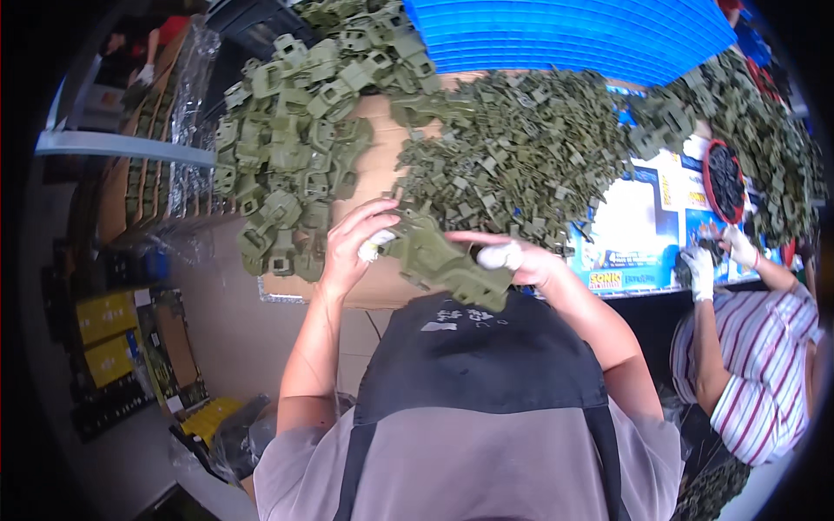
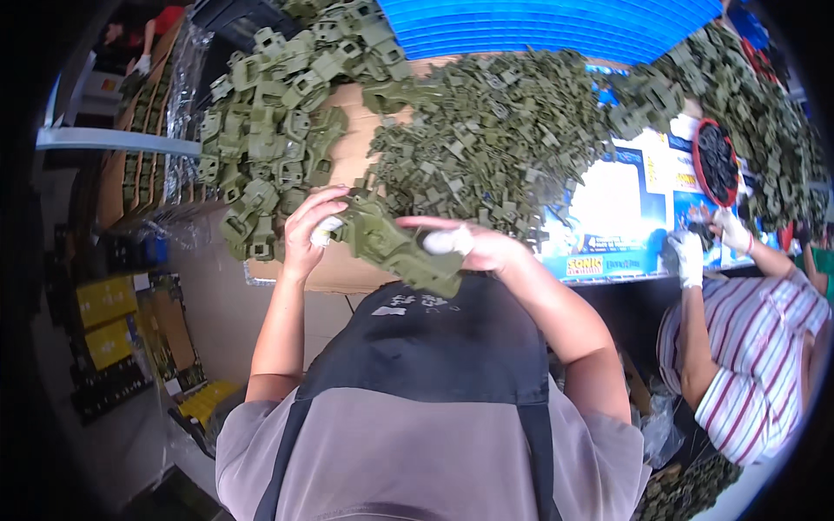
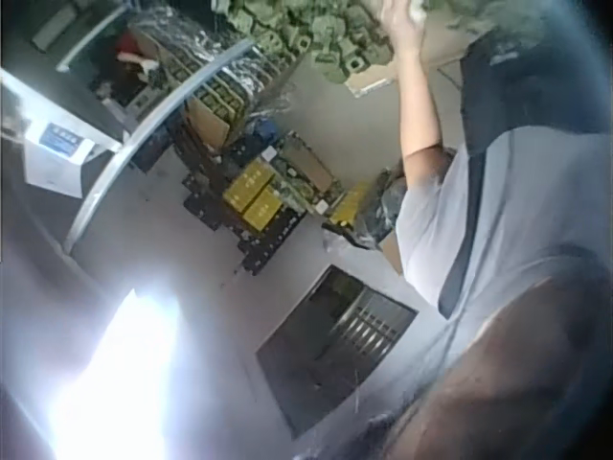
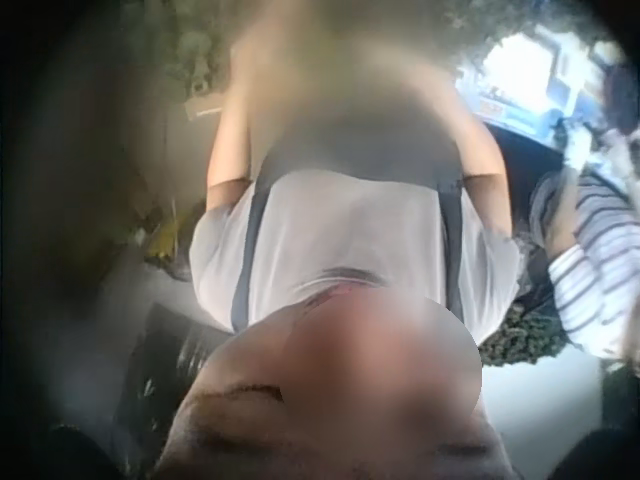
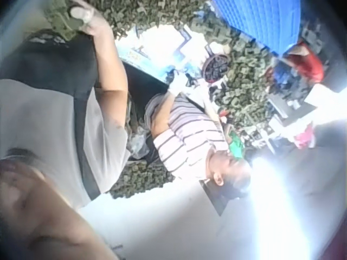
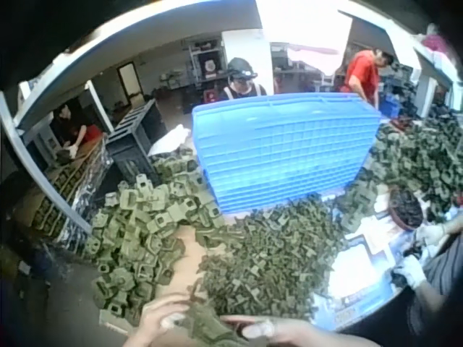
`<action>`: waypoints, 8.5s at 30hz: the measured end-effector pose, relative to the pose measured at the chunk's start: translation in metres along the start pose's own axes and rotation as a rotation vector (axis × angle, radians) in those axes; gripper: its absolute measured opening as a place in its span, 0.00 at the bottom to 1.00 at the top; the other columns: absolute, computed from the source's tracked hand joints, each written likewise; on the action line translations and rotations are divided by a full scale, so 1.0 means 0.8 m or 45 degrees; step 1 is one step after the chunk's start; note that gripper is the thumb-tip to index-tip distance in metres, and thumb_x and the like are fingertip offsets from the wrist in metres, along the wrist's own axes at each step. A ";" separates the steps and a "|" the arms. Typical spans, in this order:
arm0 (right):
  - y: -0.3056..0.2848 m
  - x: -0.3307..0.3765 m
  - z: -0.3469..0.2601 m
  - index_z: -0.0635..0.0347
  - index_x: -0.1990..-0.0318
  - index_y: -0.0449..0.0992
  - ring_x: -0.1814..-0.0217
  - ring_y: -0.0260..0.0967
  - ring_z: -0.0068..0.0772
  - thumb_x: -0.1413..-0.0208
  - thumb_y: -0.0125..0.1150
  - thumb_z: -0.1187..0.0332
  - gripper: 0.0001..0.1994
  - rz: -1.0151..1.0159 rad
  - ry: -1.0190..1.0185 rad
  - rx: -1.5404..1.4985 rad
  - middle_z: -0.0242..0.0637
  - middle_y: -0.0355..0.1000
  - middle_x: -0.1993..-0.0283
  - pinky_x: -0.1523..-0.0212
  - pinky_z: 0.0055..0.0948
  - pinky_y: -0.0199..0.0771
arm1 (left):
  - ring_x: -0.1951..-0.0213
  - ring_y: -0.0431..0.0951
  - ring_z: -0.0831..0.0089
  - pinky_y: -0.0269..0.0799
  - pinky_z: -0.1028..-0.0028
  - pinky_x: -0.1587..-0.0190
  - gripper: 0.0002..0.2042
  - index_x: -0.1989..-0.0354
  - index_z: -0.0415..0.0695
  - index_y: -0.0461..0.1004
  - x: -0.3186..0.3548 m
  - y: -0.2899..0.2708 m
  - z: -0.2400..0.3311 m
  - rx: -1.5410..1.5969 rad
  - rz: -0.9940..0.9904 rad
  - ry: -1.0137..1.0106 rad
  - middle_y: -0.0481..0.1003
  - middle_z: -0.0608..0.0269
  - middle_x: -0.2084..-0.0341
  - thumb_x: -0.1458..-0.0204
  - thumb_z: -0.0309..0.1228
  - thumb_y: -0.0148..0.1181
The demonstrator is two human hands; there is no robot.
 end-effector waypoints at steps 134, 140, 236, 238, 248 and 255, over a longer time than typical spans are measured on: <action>0.045 0.036 0.041 0.60 0.62 0.71 0.64 0.71 0.48 0.63 0.52 0.80 0.16 0.146 -0.113 2.227 0.48 0.71 0.69 0.64 0.42 0.72 | 0.66 0.77 0.69 0.77 0.72 0.67 0.20 0.43 0.47 0.53 0.087 0.182 -0.008 1.583 -0.130 -1.442 0.68 0.56 0.55 0.43 0.33 0.47; 0.047 0.031 0.043 0.58 0.61 0.70 0.62 0.70 0.50 0.61 0.53 0.80 0.15 0.340 -0.086 2.258 0.46 0.69 0.64 0.63 0.41 0.73 | 0.55 0.72 0.71 0.71 0.71 0.53 0.18 0.45 0.47 0.56 0.064 0.161 0.003 1.528 -0.090 -1.306 0.69 0.59 0.54 0.43 0.34 0.47; -0.005 0.073 0.044 0.62 0.48 0.69 0.47 0.67 0.37 0.51 0.61 0.61 0.23 0.770 0.020 1.248 0.46 0.69 0.49 0.46 0.29 0.63 | 0.45 0.65 0.55 0.62 0.63 0.46 0.38 0.37 0.50 0.51 0.004 0.116 0.041 -0.026 -1.381 -0.463 0.62 0.44 0.46 0.57 0.42 0.62; -0.018 0.090 0.037 0.61 0.47 0.69 0.46 0.65 0.36 0.50 0.61 0.60 0.24 0.828 0.021 1.225 0.46 0.69 0.48 0.45 0.28 0.61 | 0.39 0.55 0.56 0.53 0.64 0.40 0.45 0.35 0.45 0.44 -0.008 0.081 0.026 0.109 -1.090 -0.301 0.53 0.40 0.40 0.58 0.44 0.65; 0.065 0.033 -0.015 0.58 0.45 0.65 0.47 0.63 0.50 0.54 0.61 0.51 0.30 0.766 -0.476 2.256 0.49 0.67 0.50 0.47 0.41 0.62 | 0.44 0.63 0.72 0.62 0.71 0.46 0.35 0.39 0.46 0.56 0.079 0.088 0.002 0.733 -0.580 -0.657 0.61 0.58 0.43 0.59 0.23 0.64; 0.041 -0.005 0.021 0.57 0.37 0.51 0.44 0.61 0.53 0.53 0.61 0.63 0.36 0.360 -0.122 2.106 0.53 0.62 0.45 0.46 0.41 0.63 | 0.47 0.68 0.68 0.63 0.71 0.45 0.32 0.41 0.41 0.59 0.103 0.101 0.005 0.794 -0.513 -0.818 0.67 0.55 0.48 0.59 0.20 0.62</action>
Point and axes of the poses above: each hand's wrist, its own x-axis away from the middle knuckle, its own y-axis out of the palm, z = x × y, the point moved 3 cm from there along -x, towards the middle knuckle
